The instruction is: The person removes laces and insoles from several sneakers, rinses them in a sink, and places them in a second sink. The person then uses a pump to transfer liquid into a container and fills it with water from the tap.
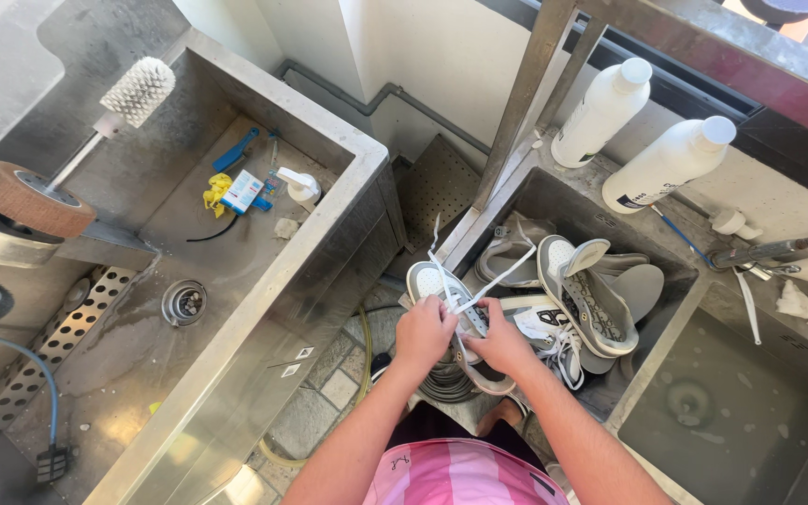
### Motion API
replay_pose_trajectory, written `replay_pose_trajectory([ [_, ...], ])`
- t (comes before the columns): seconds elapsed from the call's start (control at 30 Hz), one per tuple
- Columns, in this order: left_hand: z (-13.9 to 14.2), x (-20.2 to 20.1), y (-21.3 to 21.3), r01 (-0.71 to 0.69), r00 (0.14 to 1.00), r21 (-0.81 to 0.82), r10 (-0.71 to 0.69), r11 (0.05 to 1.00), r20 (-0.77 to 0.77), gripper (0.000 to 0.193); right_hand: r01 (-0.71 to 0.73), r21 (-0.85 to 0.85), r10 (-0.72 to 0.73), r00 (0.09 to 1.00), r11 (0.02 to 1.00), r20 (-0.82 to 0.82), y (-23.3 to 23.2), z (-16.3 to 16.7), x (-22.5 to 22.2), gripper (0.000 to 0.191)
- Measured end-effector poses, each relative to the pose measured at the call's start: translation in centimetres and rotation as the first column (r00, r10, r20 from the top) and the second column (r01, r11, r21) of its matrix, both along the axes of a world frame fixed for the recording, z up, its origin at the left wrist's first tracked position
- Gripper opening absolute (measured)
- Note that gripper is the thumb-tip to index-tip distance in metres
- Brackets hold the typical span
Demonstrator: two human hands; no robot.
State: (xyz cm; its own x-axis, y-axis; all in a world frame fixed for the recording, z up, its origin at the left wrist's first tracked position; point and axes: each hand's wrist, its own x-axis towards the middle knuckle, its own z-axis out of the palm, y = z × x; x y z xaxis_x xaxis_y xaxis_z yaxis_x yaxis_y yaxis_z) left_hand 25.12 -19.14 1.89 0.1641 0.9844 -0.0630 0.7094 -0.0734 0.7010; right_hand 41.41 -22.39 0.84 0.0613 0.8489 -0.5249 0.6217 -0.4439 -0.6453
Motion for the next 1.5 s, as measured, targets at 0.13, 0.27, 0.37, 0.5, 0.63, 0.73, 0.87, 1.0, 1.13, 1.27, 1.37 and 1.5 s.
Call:
replay_pose_trajectory([
  [0.13,0.5,-1.5,0.3,-0.073,0.919,-0.316,0.187,0.946,0.348,0.024,0.0,0.087,0.005,0.999,0.996,-0.053,-0.9,0.7,-0.9,0.081],
  [0.27,1.5,-3.4,-0.8,-0.055,0.849,-0.419,0.263,0.906,0.458,0.02,0.024,0.078,-0.017,0.997,0.997,-0.078,-2.2,1.5,-1.8,0.08],
  [0.37,2.6,-4.5,-2.1,-0.033,0.892,0.016,0.022,0.999,0.452,0.014,0.022,0.049,-0.019,0.998,0.999,-0.057,-2.1,1.7,-1.9,0.082],
  [0.5,3.1,-3.7,-3.1,-0.064,0.877,-0.053,0.082,0.997,0.474,0.016,-0.015,0.034,0.015,1.0,0.999,0.003,-1.4,2.0,-1.9,0.088],
  [0.63,3.2,-3.4,-2.6,-0.102,0.947,-0.14,0.14,0.985,0.288,0.024,-0.019,-0.043,0.023,0.996,0.999,0.082,-1.7,3.2,-2.6,0.098],
  [0.73,4.6,-4.5,-1.2,-0.025,0.956,-0.627,0.201,0.779,0.212,0.033,-0.017,-0.081,0.027,0.992,0.997,0.125,-2.4,4.2,-3.3,0.1],
  [0.87,6.2,-7.5,-2.1,0.197,0.911,-0.77,0.176,0.607,0.372,0.037,-0.014,-0.035,0.019,0.99,0.999,0.142,-4.4,5.8,-5.4,0.091],
  [1.0,8.5,-11.5,-7.7,0.248,0.863,-0.001,-0.221,0.969,0.454,0.028,0.079,0.036,-0.082,0.993,0.996,0.082,-8.0,7.6,-7.8,0.078],
  [1.13,11.1,-13.2,-10.7,0.288,0.851,0.095,-0.3,0.953,0.431,0.022,0.074,-0.029,-0.072,0.995,0.997,0.073,-9.2,10.0,-9.2,0.071],
  [1.27,14.6,-16.5,-12.5,0.18,0.975,-0.551,-0.075,0.815,0.208,0.031,-0.03,-0.068,0.042,0.981,0.997,0.187,-10.8,12.2,-11.0,0.07],
  [1.37,13.7,-15.8,-9.5,0.306,0.949,-0.45,-0.231,0.839,0.214,0.025,-0.04,-0.062,0.053,0.974,0.997,0.221,-9.5,12.6,-10.3,0.067],
  [1.5,7.1,-13.3,-8.2,0.368,0.682,-0.144,-0.162,0.918,0.713,0.022,0.026,-0.061,-0.012,0.976,0.998,0.216,-7.3,10.6,-7.8,0.064],
])
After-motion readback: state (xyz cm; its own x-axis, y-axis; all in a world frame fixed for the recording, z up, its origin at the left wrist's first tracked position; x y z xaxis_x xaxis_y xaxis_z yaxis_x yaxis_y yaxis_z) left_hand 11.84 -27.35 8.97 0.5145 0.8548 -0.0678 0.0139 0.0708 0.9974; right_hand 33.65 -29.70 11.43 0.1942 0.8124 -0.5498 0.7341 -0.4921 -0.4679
